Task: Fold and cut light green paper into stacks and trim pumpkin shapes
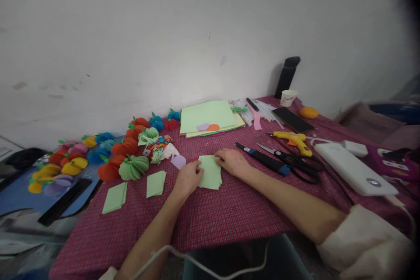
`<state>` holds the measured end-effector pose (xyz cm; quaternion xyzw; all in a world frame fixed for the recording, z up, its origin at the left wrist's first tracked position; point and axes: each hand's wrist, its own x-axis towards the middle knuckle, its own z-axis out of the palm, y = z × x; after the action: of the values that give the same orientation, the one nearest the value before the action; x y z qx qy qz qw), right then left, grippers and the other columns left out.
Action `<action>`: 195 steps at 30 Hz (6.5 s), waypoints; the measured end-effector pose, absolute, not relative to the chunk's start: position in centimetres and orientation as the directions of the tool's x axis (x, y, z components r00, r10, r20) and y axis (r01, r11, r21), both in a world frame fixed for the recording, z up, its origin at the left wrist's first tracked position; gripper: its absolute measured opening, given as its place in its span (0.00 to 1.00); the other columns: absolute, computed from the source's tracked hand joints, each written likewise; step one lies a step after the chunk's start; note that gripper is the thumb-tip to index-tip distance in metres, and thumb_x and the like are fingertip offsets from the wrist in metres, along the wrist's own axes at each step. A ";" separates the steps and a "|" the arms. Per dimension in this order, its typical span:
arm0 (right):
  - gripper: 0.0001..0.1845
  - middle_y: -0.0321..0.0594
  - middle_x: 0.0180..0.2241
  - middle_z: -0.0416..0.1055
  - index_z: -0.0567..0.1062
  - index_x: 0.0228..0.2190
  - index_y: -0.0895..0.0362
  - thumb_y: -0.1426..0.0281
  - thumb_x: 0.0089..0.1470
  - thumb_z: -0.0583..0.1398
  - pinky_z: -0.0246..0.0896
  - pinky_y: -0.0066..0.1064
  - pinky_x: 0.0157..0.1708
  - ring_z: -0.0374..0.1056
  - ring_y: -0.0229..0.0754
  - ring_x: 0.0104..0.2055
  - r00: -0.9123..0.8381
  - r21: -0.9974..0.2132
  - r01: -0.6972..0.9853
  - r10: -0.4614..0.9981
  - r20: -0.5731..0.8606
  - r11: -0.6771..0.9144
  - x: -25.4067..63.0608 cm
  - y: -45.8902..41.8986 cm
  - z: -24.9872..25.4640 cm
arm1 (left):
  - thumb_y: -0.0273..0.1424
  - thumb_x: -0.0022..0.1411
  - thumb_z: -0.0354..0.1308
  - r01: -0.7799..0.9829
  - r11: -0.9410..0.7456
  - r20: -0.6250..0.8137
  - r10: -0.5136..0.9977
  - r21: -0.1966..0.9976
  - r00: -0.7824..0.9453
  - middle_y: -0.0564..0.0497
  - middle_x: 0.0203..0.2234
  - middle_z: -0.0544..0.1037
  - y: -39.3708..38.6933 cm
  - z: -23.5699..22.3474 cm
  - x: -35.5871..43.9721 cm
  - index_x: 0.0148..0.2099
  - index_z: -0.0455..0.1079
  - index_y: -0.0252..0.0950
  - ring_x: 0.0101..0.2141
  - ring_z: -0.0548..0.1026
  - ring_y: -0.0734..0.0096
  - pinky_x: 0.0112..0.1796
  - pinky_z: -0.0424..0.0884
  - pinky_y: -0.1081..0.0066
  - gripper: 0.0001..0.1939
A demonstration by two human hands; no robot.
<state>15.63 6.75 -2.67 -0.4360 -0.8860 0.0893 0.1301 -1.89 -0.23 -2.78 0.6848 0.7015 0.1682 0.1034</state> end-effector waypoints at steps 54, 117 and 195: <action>0.08 0.34 0.22 0.65 0.67 0.29 0.60 0.69 0.45 0.54 0.53 0.22 0.24 0.60 0.31 0.23 -0.549 -0.890 0.217 0.804 0.228 0.401 17.7 8.2 0.3 | 0.39 0.57 0.44 0.595 -0.047 0.294 0.898 0.802 -0.326 0.48 0.35 0.73 -0.1 -1.6 -2.1 0.48 0.62 0.36 0.33 0.70 0.73 0.34 0.65 0.74 0.19; 0.15 0.38 0.31 0.72 0.73 0.37 0.59 0.65 0.46 0.56 0.58 0.28 0.30 0.64 0.36 0.30 -0.693 -0.973 -0.100 0.688 0.217 0.206 16.7 6.1 0.1 | 0.33 0.49 0.57 -0.071 -0.053 0.048 0.997 0.996 -0.065 0.52 0.21 0.73 -1.5 -0.6 -0.2 0.33 0.72 0.33 0.23 0.67 0.76 0.25 0.61 0.76 0.10; 0.15 0.36 0.28 0.68 0.71 0.36 0.57 0.77 0.45 0.52 0.57 0.27 0.31 0.63 0.34 0.29 -0.801 -0.936 0.002 0.561 0.209 0.351 17.4 5.7 0.6 | 0.38 0.44 0.60 -0.064 0.090 -0.097 0.987 0.994 -0.124 0.54 0.18 0.71 -1.2 -0.6 -0.4 0.28 0.68 0.31 0.18 0.65 0.79 0.20 0.59 0.77 0.13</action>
<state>17.40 5.68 0.63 -0.1803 -0.7801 0.5405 0.2586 -0.39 -1.22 -0.56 0.4284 0.5390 0.5211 0.5043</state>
